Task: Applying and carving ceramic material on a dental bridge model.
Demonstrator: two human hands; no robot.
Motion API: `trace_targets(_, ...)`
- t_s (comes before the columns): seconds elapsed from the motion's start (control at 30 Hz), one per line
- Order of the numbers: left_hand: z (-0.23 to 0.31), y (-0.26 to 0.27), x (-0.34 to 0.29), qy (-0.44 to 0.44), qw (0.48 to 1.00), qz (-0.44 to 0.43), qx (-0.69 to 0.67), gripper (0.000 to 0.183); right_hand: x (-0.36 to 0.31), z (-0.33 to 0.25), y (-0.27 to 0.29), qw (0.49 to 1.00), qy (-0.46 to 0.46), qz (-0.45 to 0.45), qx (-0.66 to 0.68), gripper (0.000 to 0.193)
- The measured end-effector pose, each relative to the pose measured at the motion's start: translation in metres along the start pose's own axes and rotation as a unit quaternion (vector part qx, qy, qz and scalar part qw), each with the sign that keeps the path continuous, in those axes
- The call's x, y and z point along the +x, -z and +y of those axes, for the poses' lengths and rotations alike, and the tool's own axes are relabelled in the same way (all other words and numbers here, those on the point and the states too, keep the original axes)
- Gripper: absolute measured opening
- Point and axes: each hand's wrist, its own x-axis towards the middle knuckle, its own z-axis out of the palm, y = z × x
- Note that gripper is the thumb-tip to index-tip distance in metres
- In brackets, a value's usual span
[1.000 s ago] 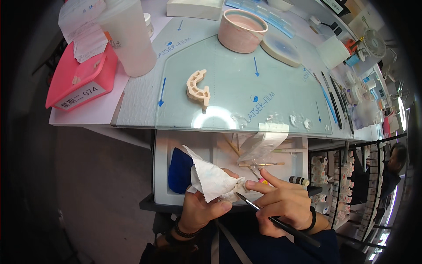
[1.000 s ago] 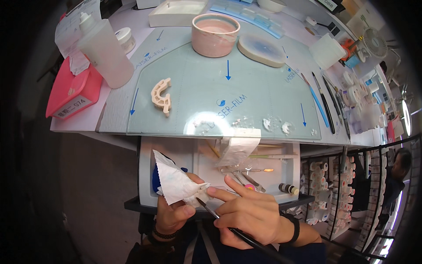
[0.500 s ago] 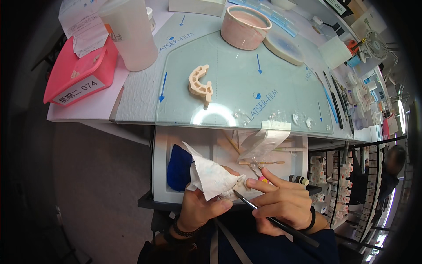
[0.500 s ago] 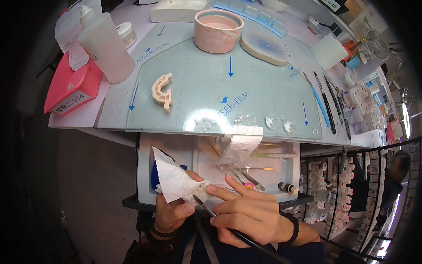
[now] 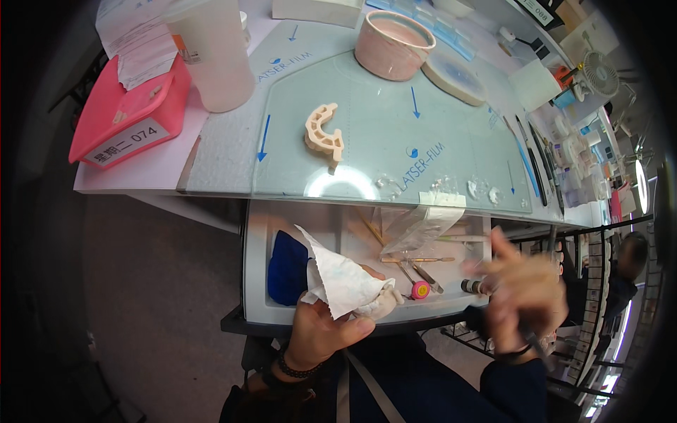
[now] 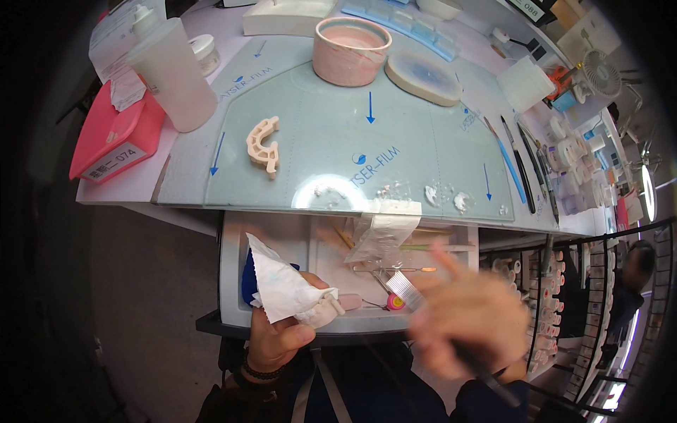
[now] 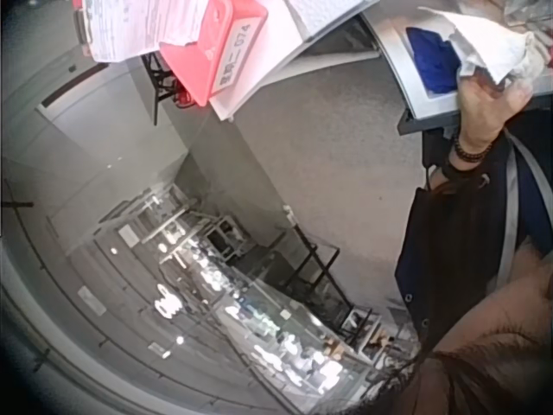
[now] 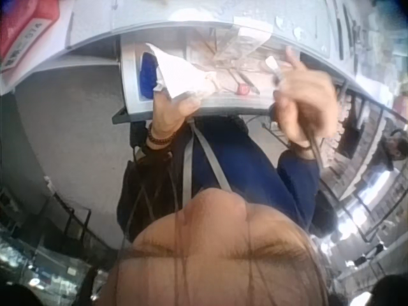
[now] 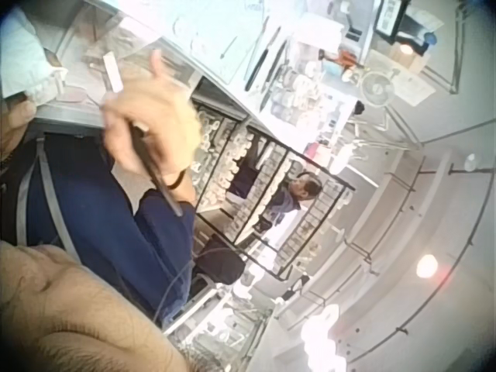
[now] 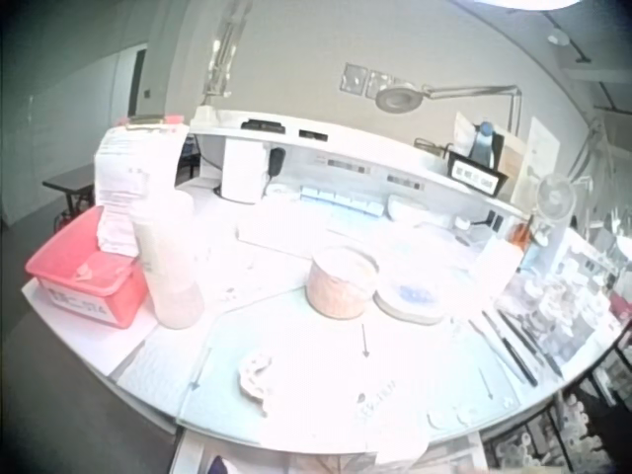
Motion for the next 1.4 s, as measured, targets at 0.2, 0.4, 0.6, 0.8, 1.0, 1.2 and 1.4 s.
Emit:
trace_targets(0.2, -0.002, 0.002, 0.001, -0.023, 0.999, -0.021, 0.004, 0.050, 0.094, 0.031, 0.057, 0.971, -0.224, -0.088, -0.006, 0.048)
trace_targets(0.4, -0.001, -0.007, 0.003, -0.045, 0.999, 0.011, -0.023, 0.050, 0.149, 0.095, 0.087, 0.957, -0.228, -0.025, -0.179, 0.044)
trace_targets(0.6, -0.003, -0.005, -0.002, -0.038, 0.999, 0.018, -0.024, 0.049, 0.122, 0.062, 0.083, 0.968, -0.204, 0.135, -0.059, 0.040)
trace_targets(0.8, -0.004, 0.004, -0.003, -0.043, 0.999, -0.019, -0.016, 0.051, 0.029, -0.003, 0.000, 0.976, -0.099, -0.175, 0.086, 0.024)
trace_targets(1.0, -0.004, 0.000, 0.001, -0.048, 0.998, -0.029, -0.001, 0.050, 0.007, -0.008, -0.021, 0.976, 0.001, -0.216, -0.010, 0.012)
trace_targets(1.2, -0.003, -0.001, 0.002, -0.054, 0.998, -0.022, 0.021, 0.048, 0.008, -0.004, -0.024, 0.974, 0.028, -0.223, -0.029, 0.010)
trace_targets(1.4, -0.003, -0.002, 0.003, -0.058, 0.998, -0.018, 0.030, 0.047, 0.008, -0.002, -0.025, 0.973, 0.032, -0.224, -0.037, 0.010)
